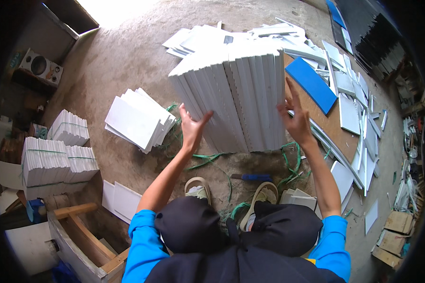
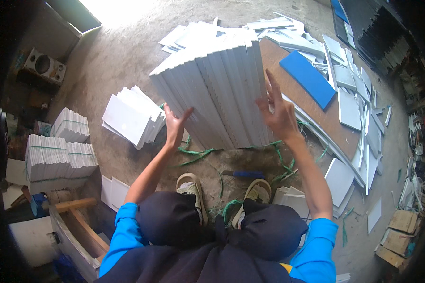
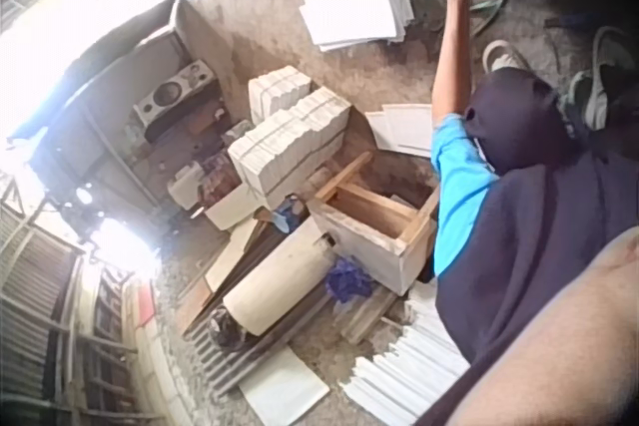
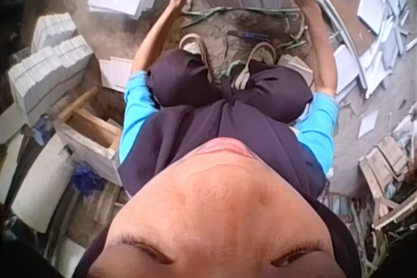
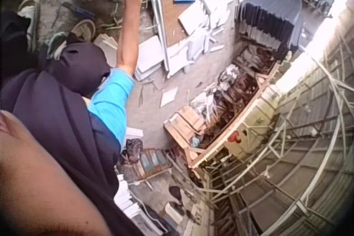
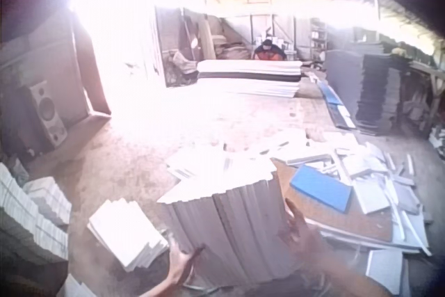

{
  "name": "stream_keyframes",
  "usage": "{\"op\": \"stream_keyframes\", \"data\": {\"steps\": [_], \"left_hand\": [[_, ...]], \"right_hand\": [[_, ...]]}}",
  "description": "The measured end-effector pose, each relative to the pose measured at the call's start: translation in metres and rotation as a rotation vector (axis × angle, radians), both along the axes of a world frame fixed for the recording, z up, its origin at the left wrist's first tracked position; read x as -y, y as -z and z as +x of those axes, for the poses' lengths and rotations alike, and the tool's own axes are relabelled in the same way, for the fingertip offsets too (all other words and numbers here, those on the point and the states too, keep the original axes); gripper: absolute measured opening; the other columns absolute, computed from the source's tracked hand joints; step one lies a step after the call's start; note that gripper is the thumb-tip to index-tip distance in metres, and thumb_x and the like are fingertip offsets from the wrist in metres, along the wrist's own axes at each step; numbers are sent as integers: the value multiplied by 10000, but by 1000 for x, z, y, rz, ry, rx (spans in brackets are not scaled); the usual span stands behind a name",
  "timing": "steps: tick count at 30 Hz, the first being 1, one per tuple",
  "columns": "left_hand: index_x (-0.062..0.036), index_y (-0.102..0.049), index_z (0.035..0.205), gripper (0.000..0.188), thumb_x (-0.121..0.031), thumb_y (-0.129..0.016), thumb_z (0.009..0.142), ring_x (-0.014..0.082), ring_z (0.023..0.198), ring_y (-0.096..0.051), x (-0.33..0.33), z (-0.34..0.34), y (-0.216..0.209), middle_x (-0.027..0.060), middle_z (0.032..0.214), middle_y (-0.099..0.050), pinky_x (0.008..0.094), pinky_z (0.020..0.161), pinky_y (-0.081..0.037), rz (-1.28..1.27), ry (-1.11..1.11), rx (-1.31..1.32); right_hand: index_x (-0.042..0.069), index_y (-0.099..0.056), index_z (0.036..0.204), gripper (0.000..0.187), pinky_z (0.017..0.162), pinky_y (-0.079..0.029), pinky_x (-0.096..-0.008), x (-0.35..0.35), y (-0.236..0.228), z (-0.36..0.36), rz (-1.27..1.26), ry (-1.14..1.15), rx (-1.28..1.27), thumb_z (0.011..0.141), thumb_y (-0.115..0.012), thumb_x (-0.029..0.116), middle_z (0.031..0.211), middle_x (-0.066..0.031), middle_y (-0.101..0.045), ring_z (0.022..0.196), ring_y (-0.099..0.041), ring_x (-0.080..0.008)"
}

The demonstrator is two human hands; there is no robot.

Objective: The person gathers a stack of white rectangular panels and aligns them. They then wrap a green plastic strap around the stack multiple times, pulling it tight to secure the bundle. Finally, they use a blue utility knife to cut the excess strap.

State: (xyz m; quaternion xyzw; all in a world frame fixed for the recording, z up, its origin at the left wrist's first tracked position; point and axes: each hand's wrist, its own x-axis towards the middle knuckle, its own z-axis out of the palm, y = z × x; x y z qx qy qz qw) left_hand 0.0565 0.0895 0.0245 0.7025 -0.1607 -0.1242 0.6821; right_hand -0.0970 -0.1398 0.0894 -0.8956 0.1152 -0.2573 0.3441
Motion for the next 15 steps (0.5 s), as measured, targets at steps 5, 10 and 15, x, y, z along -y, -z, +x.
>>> {"op": "stream_keyframes", "data": {"steps": [5, 10, 15], "left_hand": [[8, -317, 1237, 747, -505, -601, 775, 240, 969, -547, 15, -2, 2, 191, 1089, -524, 351, 822, -453, -44, 9, -231], [4, -253, 1342, 835, -640, -385, 827, 268, 1227, -357, 24, -30, 104, 209, 1320, -354, 383, 1010, -300, -58, 296, -595], [11, -244, 1354, 807, -619, -335, 858, 240, 1131, -481, 36, -60, 132, 187, 1273, -433, 341, 936, -401, 4, 461, -893]], "right_hand": [[142, -328, 1362, 568, 666, -502, -367, -1, -37, -23, -340, 19, 58, 839, -549, 117, 845, -163, -622, 755, -622, -293], [172, -373, 1352, 571, 675, -378, -319, -10, -31, -26, -550, -12, 11, 816, -550, 86, 553, -65, -488, 592, -487, -169], [189, -354, 1363, 576, 765, -339, -327, -16, -9, -34, -632, 4, -225, 827, -545, 99, 758, -84, -617, 656, -512, -154]]}}
